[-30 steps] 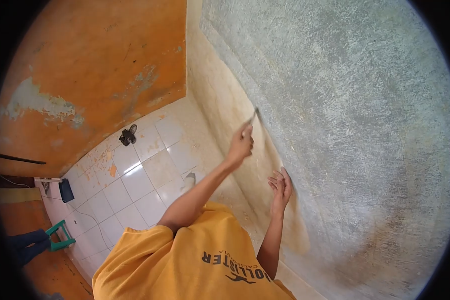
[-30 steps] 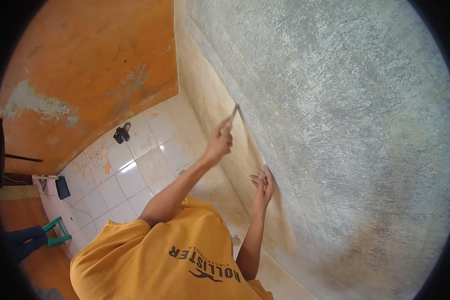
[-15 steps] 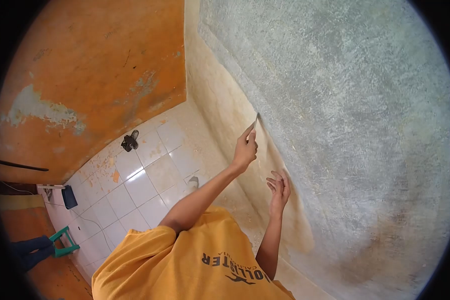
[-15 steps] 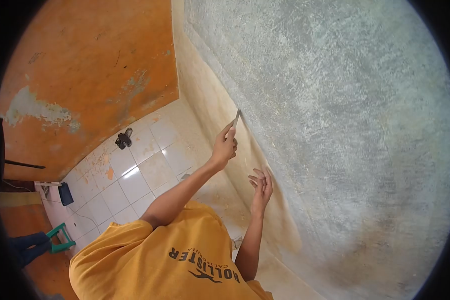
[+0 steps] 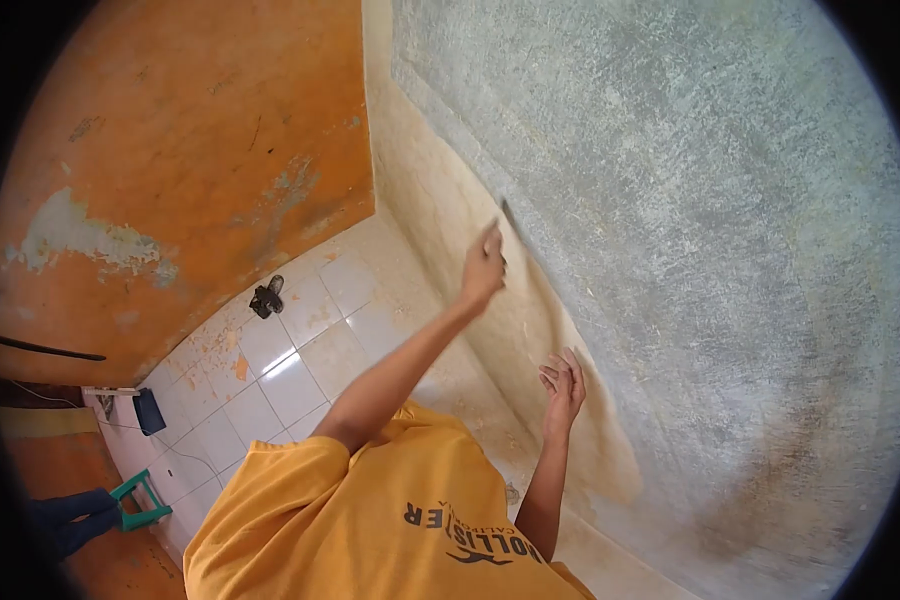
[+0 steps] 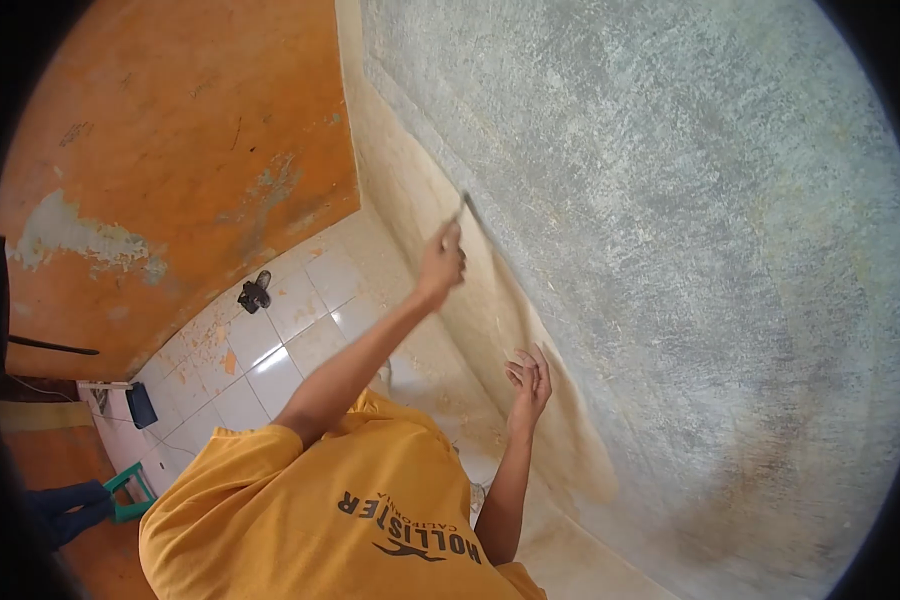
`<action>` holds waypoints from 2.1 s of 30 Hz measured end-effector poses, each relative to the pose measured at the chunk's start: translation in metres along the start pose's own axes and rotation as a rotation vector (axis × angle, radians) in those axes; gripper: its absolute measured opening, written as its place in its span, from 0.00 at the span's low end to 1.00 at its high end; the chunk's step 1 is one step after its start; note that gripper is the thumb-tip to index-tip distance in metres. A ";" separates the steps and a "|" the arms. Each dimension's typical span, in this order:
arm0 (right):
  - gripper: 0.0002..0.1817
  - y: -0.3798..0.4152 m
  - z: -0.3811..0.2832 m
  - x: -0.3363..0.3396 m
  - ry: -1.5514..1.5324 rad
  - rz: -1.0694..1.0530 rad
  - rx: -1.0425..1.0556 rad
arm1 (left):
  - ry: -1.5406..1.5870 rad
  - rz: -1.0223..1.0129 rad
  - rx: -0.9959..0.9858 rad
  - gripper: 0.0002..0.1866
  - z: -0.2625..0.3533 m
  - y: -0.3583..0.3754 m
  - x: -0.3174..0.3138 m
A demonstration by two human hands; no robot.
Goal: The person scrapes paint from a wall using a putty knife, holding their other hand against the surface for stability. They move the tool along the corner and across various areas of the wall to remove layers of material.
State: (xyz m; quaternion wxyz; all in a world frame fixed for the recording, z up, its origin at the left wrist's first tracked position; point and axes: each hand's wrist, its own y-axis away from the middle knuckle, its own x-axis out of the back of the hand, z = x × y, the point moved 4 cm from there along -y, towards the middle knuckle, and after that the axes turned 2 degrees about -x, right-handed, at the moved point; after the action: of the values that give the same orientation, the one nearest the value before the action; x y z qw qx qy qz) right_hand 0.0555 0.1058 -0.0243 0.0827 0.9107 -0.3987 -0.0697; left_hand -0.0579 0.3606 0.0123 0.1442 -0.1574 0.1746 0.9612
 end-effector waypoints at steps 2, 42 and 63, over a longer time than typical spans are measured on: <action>0.26 -0.005 0.000 -0.007 0.000 0.007 -0.012 | -0.045 -0.027 0.022 0.26 -0.011 0.028 -0.008; 0.26 -0.074 -0.056 -0.131 0.181 -0.075 0.083 | 0.198 -0.091 0.130 0.28 0.044 -0.080 0.051; 0.26 -0.079 -0.033 -0.140 0.115 0.008 0.066 | 0.101 -0.043 0.062 0.27 0.050 -0.090 0.057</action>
State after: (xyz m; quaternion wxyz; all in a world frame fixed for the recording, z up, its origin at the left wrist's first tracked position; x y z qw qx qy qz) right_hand 0.0243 0.2656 0.0005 0.0758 0.9137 -0.3992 -0.0037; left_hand -0.0928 0.4736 0.0105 0.1608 -0.2048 0.2079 0.9429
